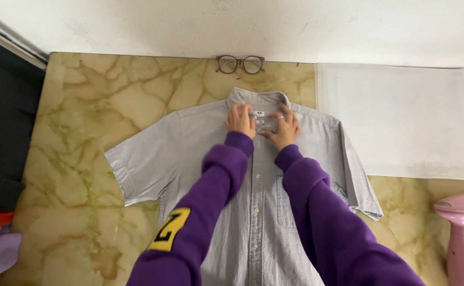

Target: The person closes a shipping box, moves it to a stack, and then retrieves a shirt from a rack to lay it flat on a table for folding.

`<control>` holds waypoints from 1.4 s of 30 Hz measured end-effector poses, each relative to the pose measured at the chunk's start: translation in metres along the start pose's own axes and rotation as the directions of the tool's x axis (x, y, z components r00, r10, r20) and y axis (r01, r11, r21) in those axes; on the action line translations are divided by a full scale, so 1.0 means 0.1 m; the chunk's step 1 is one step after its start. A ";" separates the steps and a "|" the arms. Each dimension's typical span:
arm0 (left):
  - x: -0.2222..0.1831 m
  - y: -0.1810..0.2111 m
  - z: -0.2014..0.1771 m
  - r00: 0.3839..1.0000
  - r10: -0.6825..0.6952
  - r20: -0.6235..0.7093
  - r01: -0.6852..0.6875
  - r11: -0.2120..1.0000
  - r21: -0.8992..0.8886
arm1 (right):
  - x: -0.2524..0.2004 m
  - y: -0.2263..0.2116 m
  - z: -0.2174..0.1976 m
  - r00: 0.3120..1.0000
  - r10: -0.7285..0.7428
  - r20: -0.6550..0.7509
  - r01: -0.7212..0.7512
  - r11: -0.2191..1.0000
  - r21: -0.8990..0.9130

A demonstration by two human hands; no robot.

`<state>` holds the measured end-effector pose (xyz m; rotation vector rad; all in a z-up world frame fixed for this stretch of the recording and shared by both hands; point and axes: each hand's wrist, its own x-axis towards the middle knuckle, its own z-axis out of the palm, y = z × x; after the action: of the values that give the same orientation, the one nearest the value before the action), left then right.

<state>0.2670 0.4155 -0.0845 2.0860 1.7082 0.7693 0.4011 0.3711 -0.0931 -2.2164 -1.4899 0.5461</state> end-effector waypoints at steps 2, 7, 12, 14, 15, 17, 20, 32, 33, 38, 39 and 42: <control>-0.33 -0.11 0.26 0.996 -0.086 0.018 0.087 0.995 -0.043 | -0.14 -0.23 -0.11 0.997 -0.029 -0.075 0.031 0.999 0.024; -0.77 -0.07 0.23 0.998 0.054 -0.011 -0.054 0.998 0.013 | -0.33 -0.16 -0.01 0.942 -0.121 -0.312 0.149 0.987 0.067; -0.78 -0.07 0.31 0.934 0.254 -0.251 -0.256 0.966 0.025 | -0.55 0.14 0.25 0.819 -0.267 -0.508 0.338 0.940 0.050; -0.76 -0.07 0.30 0.920 0.274 -0.280 -0.276 0.961 0.033 | -0.53 0.28 0.41 0.798 -0.314 -0.514 0.333 0.941 -0.059; -0.76 -0.08 0.30 0.905 0.289 -0.312 -0.291 0.956 0.043 | -0.52 0.35 0.50 0.779 -0.366 -0.510 0.328 0.930 -0.167; -0.76 -0.06 0.26 0.897 0.299 -0.327 -0.298 0.953 0.054 | -0.56 0.24 0.48 0.776 -0.369 -0.512 0.293 0.929 -0.225; -0.76 -0.01 0.18 0.888 0.313 -0.336 -0.310 0.949 0.064 | -0.59 0.15 0.43 0.739 -0.417 -0.530 0.286 0.906 -0.314; -0.75 0.07 0.04 0.967 0.203 -0.152 -0.180 0.972 0.151 | -0.65 -0.01 0.34 0.716 -0.435 -0.546 0.298 0.897 -0.326; -0.76 0.08 0.05 0.967 0.185 -0.174 -0.153 0.971 0.186 | -0.68 -0.09 0.29 0.723 -0.454 -0.521 0.278 0.881 -0.382; -0.80 -0.04 0.26 0.936 0.257 -0.241 -0.216 0.959 0.183 | -0.68 -0.08 0.33 0.727 -0.457 -0.513 0.229 0.865 -0.446; -0.80 -0.07 0.32 0.921 0.292 -0.257 -0.262 0.954 0.146 | -0.63 -0.06 0.36 0.714 -0.467 -0.522 0.225 0.859 -0.461; -0.81 -0.01 0.25 0.924 0.290 -0.249 -0.248 0.950 0.187 | -0.57 -0.05 0.34 0.699 -0.504 -0.507 0.280 0.846 -0.454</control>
<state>0.2702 0.3391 -0.1205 2.4543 1.6778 1.0860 0.3591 0.3236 -0.1134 -1.9021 -1.6875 -0.5850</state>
